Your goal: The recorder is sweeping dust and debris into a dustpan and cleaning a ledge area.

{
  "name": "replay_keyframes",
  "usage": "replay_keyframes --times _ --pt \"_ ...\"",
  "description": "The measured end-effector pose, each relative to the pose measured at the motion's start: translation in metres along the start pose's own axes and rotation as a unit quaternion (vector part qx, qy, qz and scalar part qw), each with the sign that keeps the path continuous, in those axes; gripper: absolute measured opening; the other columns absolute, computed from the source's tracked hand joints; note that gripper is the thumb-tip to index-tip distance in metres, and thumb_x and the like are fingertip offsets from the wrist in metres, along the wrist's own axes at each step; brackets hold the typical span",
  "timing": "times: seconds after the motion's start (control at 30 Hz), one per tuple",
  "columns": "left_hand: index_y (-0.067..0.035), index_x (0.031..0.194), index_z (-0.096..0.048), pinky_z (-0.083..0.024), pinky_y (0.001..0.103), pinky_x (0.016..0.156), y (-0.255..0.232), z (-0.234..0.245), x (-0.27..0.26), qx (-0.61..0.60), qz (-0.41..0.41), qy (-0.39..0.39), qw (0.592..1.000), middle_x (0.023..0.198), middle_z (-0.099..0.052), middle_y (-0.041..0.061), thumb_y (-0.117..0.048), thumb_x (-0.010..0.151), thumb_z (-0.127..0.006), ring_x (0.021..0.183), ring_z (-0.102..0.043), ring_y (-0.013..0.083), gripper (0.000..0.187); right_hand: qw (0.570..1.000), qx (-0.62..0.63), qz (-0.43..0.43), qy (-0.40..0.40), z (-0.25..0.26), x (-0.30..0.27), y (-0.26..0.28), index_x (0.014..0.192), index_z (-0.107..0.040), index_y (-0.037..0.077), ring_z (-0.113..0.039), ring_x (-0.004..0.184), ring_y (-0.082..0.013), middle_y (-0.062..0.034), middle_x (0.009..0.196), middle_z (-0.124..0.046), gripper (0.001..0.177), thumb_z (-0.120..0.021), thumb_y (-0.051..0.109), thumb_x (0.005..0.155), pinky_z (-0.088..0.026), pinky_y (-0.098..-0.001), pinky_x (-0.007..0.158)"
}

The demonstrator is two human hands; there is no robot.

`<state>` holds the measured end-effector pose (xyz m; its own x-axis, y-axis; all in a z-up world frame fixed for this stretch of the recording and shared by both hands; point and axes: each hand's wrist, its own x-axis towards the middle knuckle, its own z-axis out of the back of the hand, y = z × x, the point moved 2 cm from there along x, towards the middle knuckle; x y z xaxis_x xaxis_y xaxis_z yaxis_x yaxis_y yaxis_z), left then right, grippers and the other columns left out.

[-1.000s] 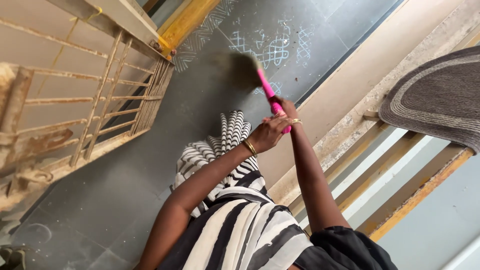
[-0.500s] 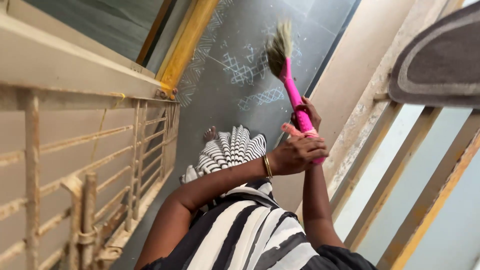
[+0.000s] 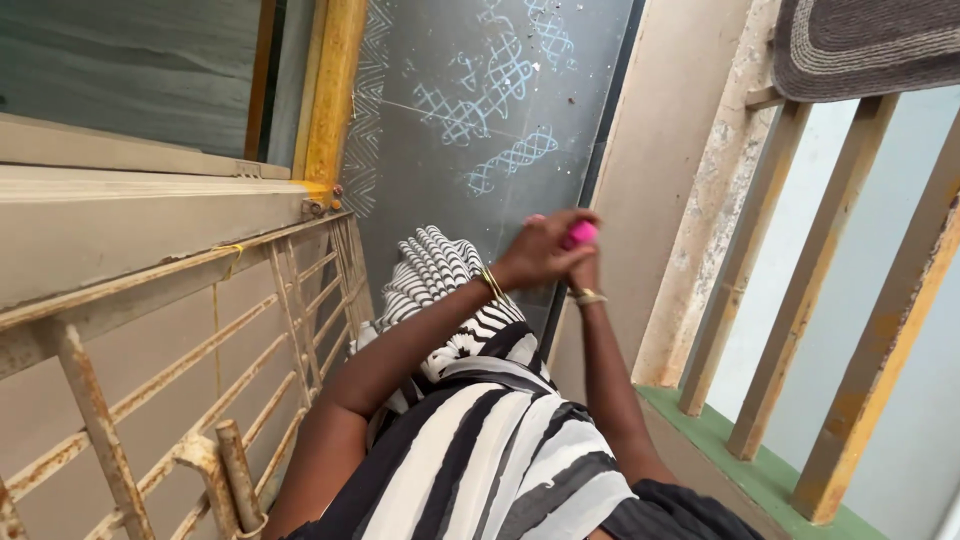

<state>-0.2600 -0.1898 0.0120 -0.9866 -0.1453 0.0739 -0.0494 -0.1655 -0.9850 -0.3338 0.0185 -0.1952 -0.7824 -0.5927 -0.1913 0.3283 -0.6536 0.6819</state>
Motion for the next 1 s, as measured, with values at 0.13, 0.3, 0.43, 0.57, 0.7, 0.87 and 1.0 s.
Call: replay_keyframes --times 0.13,0.3,0.43,0.57,0.7,0.87,1.0 --pt "-0.010 0.113 -0.066 -0.058 0.041 0.086 0.062 0.018 -0.023 0.095 0.014 -0.084 0.992 0.110 -0.074 0.013 -0.020 0.081 -0.082 0.094 -0.073 0.0289 0.036 0.982 0.175 -0.069 -0.008 -0.139 0.018 -0.094 0.108 -0.073 0.007 -0.072 0.095 -0.0191 -0.0087 0.102 -0.076 0.034 -0.077 0.031 0.084 -0.058 -0.0343 0.083" --pt "-0.010 0.113 -0.068 -0.059 0.041 0.092 0.082 0.063 -0.052 0.130 0.043 -0.104 0.985 0.113 -0.073 0.011 -0.010 0.084 -0.076 0.102 -0.073 0.0310 0.030 0.988 0.134 0.073 -0.003 -0.131 0.115 0.082 0.105 -0.068 0.010 -0.071 0.092 -0.0247 -0.0099 0.100 -0.072 0.033 -0.084 0.023 0.079 -0.057 -0.0382 0.080" --pt "-0.009 0.113 -0.067 -0.056 0.042 0.099 0.054 0.089 -0.048 0.165 -0.002 -0.140 0.976 0.119 -0.072 0.013 -0.010 0.086 -0.077 0.111 -0.071 0.0325 0.028 0.982 0.111 0.154 0.014 -0.157 0.163 0.091 0.103 -0.066 0.011 -0.070 0.090 -0.0280 -0.0106 0.098 -0.070 0.036 -0.088 0.018 0.075 -0.056 -0.0406 0.078" --pt "-0.007 0.113 -0.068 -0.054 0.043 0.104 0.050 0.075 -0.046 0.205 -0.042 -0.120 0.970 0.123 -0.072 0.015 -0.009 0.087 -0.077 0.119 -0.068 0.0329 0.028 0.976 0.148 0.158 -0.013 -0.104 0.164 0.133 0.106 -0.065 0.007 -0.072 0.091 -0.0269 -0.0116 0.100 -0.069 0.036 -0.082 0.006 0.074 -0.058 -0.0384 0.080" --pt "-0.006 0.119 -0.069 -0.055 0.042 0.104 0.013 0.042 -0.042 0.209 -0.097 -0.078 0.970 0.128 -0.070 0.016 -0.009 0.087 -0.076 0.124 -0.065 0.0310 0.033 0.960 0.101 0.199 -0.166 -0.036 0.133 0.141 0.100 -0.069 0.002 -0.072 0.105 -0.0302 -0.0152 0.112 -0.072 0.023 -0.076 -0.004 0.079 -0.058 -0.0373 0.089" --pt "-0.013 0.110 -0.069 -0.057 0.039 0.102 -0.085 0.015 -0.039 0.190 -0.182 -0.032 0.964 0.121 -0.073 0.009 -0.015 0.085 -0.079 0.119 -0.071 0.0265 0.027 0.934 0.183 0.189 -0.241 0.035 0.061 0.115 0.099 -0.068 0.001 -0.068 0.111 -0.0343 -0.0164 0.103 -0.070 0.018 -0.074 -0.006 0.084 -0.056 -0.0408 0.093" --pt "-0.012 0.115 -0.069 -0.058 0.037 0.097 -0.128 0.015 -0.024 0.116 -0.205 0.010 0.972 0.119 -0.074 0.006 -0.017 0.088 -0.078 0.112 -0.075 0.0248 0.029 0.969 0.189 0.091 -0.134 0.079 0.012 0.091 0.100 -0.068 0.002 -0.068 0.098 -0.0255 -0.0158 0.097 -0.069 0.016 -0.074 0.002 0.085 -0.056 -0.0381 0.084"
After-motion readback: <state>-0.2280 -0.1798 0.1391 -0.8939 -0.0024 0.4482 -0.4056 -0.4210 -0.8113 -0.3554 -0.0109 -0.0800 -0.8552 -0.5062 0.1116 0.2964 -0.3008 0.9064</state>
